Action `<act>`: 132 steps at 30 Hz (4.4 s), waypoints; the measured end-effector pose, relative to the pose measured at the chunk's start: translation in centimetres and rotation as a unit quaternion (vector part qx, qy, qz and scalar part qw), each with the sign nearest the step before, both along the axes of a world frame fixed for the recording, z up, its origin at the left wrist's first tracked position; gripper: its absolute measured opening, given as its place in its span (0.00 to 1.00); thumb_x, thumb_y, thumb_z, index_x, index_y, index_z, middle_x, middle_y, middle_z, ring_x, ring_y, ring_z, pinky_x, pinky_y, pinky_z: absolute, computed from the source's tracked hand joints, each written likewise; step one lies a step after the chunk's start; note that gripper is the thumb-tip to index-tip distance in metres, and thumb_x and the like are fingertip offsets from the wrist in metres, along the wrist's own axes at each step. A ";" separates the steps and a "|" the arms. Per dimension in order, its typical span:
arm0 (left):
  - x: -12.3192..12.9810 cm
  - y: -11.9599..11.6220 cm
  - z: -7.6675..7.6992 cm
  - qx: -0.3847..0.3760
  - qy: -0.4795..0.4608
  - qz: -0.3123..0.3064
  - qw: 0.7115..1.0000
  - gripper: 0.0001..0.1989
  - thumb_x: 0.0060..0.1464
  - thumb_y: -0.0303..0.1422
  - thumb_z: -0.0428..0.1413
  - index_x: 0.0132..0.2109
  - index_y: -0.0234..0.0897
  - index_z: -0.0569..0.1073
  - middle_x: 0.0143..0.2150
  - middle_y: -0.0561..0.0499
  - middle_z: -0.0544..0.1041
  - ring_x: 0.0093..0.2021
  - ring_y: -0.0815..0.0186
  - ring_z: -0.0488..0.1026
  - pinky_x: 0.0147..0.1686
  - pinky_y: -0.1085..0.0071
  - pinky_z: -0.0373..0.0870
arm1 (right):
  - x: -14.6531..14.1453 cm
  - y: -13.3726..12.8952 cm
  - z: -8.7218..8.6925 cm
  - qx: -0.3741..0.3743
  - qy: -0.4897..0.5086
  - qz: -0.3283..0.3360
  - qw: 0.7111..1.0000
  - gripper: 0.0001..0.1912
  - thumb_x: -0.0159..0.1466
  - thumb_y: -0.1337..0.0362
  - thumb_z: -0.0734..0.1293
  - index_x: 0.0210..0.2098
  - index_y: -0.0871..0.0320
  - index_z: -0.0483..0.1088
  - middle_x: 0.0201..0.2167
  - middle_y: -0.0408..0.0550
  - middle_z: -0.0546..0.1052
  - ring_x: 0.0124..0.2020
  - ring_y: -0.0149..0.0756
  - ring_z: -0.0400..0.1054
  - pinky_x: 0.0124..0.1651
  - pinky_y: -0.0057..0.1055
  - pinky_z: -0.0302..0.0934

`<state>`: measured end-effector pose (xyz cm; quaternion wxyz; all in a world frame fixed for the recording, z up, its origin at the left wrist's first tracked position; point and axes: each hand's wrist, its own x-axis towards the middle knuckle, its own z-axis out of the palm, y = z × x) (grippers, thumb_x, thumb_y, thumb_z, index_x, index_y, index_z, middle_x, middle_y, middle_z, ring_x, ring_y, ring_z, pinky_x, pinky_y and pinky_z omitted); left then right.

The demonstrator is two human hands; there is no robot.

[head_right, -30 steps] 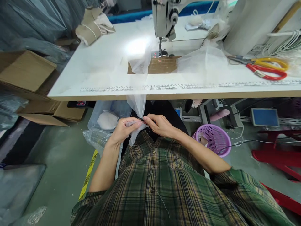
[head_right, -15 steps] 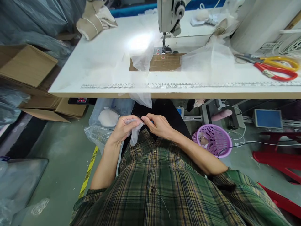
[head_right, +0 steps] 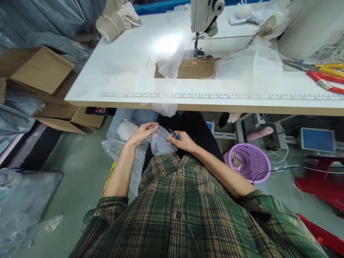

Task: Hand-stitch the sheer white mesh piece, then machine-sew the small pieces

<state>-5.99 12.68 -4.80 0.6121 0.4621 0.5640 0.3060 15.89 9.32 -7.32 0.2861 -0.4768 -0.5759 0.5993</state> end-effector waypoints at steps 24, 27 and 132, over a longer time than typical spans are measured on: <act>-3.6 0.2 12.7 0.279 0.101 -0.072 0.952 0.08 0.50 0.37 0.65 0.36 0.39 0.83 0.35 0.48 0.79 0.35 0.67 0.74 0.35 0.73 0.70 | 2.0 0.5 -4.2 -0.013 -0.014 -0.152 0.988 0.21 0.61 0.49 0.64 0.37 0.62 0.75 0.24 0.48 0.79 0.18 0.29 0.60 0.21 0.27 0.55; -5.1 3.2 16.4 0.322 0.126 -0.027 0.938 0.12 0.49 0.39 0.66 0.39 0.38 0.83 0.34 0.49 0.79 0.31 0.68 0.72 0.32 0.73 0.69 | 1.7 0.4 -4.6 0.010 -0.010 -0.159 0.987 0.18 0.59 0.51 0.65 0.33 0.60 0.76 0.22 0.47 0.78 0.21 0.33 0.66 0.24 0.30 0.58; 4.5 -5.6 5.3 0.100 -0.035 -0.015 0.994 0.16 0.49 0.43 0.66 0.38 0.34 0.82 0.33 0.48 0.81 0.30 0.68 0.73 0.31 0.74 0.68 | 2.5 -0.4 7.1 0.188 -0.079 0.036 0.978 0.28 0.71 0.46 0.55 0.34 0.61 0.75 0.20 0.41 0.69 0.21 0.27 0.57 0.28 0.28 0.48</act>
